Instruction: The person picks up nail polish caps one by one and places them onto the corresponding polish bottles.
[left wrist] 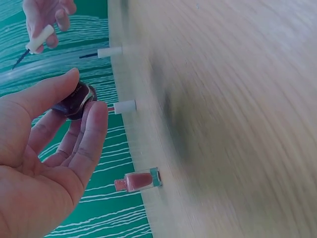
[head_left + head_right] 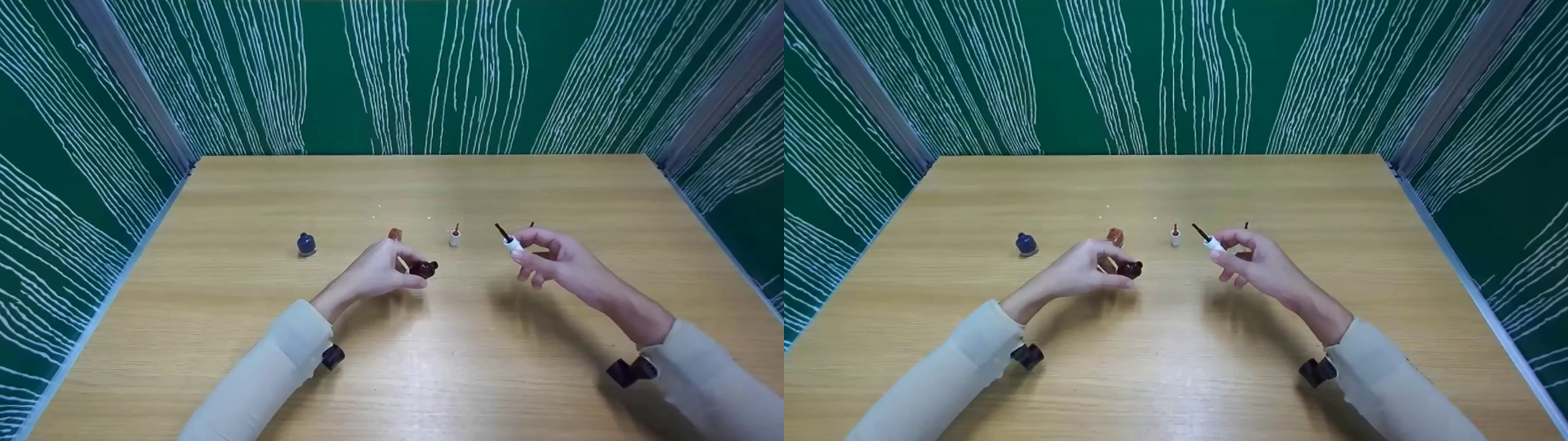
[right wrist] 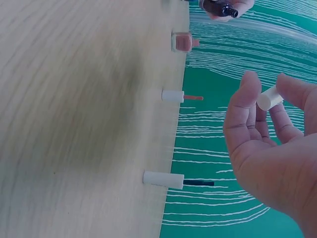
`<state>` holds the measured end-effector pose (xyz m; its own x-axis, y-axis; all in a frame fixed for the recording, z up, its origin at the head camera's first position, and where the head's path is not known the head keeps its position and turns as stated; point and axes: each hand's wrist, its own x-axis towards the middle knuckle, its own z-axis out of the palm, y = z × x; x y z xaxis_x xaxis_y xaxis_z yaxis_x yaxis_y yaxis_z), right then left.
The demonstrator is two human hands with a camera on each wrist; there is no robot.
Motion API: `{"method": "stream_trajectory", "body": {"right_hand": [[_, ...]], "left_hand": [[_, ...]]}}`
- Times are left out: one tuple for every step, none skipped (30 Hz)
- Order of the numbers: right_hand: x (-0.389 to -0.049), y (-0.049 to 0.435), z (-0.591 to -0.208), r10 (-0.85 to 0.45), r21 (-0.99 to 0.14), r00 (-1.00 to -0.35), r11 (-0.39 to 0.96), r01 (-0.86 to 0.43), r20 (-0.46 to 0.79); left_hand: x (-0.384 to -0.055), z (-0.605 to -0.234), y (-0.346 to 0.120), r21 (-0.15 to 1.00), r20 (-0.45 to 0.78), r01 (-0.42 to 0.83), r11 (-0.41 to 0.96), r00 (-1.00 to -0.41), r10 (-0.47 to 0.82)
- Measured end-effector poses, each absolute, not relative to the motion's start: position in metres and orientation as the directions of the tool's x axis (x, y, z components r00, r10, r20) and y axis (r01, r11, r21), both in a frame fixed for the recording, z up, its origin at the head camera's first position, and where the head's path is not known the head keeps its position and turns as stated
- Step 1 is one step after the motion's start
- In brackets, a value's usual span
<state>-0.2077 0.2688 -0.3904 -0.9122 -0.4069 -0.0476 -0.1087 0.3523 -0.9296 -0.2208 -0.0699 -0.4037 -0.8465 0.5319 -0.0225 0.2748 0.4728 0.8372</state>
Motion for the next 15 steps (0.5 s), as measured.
{"method": "stream_trajectory", "body": {"right_hand": [[-0.2072, 0.2681, -0.3913, -0.408, -0.930, -0.912, 0.353, -0.106, -0.051], [-0.2068, 0.2675, -0.3921, -0.410, -0.930, -0.910, 0.354, -0.102, -0.057], [-0.2065, 0.2669, -0.3928, -0.413, -0.930, -0.909, 0.354, -0.099, -0.061], [-0.2064, 0.2663, -0.3933, -0.417, -0.930, -0.907, 0.355, -0.098, -0.064], [-0.2066, 0.2658, -0.3936, -0.421, -0.930, -0.905, 0.355, -0.097, -0.067], [-0.2070, 0.2652, -0.3938, -0.425, -0.930, -0.903, 0.354, -0.096, -0.068], [-0.2076, 0.2646, -0.3938, -0.429, -0.930, -0.901, 0.354, -0.097, -0.069], [-0.2080, 0.2639, -0.3938, -0.433, -0.930, -0.899, 0.354, -0.096, -0.072], [-0.2085, 0.2632, -0.3938, -0.436, -0.930, -0.897, 0.354, -0.096, -0.073], [-0.2090, 0.2626, -0.3937, -0.438, -0.930, -0.896, 0.355, -0.097, -0.074], [-0.2094, 0.2620, -0.3935, -0.440, -0.929, -0.895, 0.356, -0.097, -0.076], [-0.2097, 0.2616, -0.3934, -0.441, -0.929, -0.894, 0.358, -0.096, -0.077], [-0.2099, 0.2611, -0.3932, -0.443, -0.929, -0.893, 0.358, -0.095, -0.079], [-0.2102, 0.2607, -0.3931, -0.445, -0.929, -0.892, 0.358, -0.093, -0.082], [-0.2104, 0.2602, -0.3932, -0.446, -0.929, -0.891, 0.358, -0.094, -0.082]], "left_hand": [[-0.2206, -0.4043, -0.0697, 0.838, -0.024, 0.275, 0.472, -0.845, 0.534], [-0.2204, -0.4049, -0.0695, 0.835, -0.026, 0.276, 0.476, -0.844, 0.536], [-0.2200, -0.4052, -0.0691, 0.830, -0.029, 0.279, 0.482, -0.843, 0.537], [-0.2201, -0.4054, -0.0688, 0.828, -0.030, 0.280, 0.485, -0.843, 0.537], [-0.2200, -0.4053, -0.0685, 0.824, -0.032, 0.282, 0.491, -0.843, 0.537], [-0.2199, -0.4046, -0.0683, 0.821, -0.032, 0.285, 0.495, -0.843, 0.537], [-0.2199, -0.4039, -0.0682, 0.819, -0.035, 0.283, 0.499, -0.843, 0.536], [-0.2198, -0.4030, -0.0683, 0.817, -0.037, 0.282, 0.502, -0.844, 0.535], [-0.2198, -0.4021, -0.0684, 0.818, -0.040, 0.279, 0.504, -0.845, 0.533], [-0.2198, -0.4014, -0.0687, 0.819, -0.045, 0.272, 0.505, -0.847, 0.529], [-0.2196, -0.4003, -0.0690, 0.819, -0.050, 0.266, 0.508, -0.849, 0.526], [-0.2197, -0.3997, -0.0694, 0.819, -0.054, 0.262, 0.510, -0.850, 0.524], [-0.2200, -0.3996, -0.0697, 0.820, -0.058, 0.257, 0.512, -0.851, 0.522], [-0.2203, -0.3995, -0.0700, 0.820, -0.061, 0.254, 0.513, -0.852, 0.520], [-0.2205, -0.3995, -0.0705, 0.821, -0.065, 0.249, 0.513, -0.853, 0.518]]}}
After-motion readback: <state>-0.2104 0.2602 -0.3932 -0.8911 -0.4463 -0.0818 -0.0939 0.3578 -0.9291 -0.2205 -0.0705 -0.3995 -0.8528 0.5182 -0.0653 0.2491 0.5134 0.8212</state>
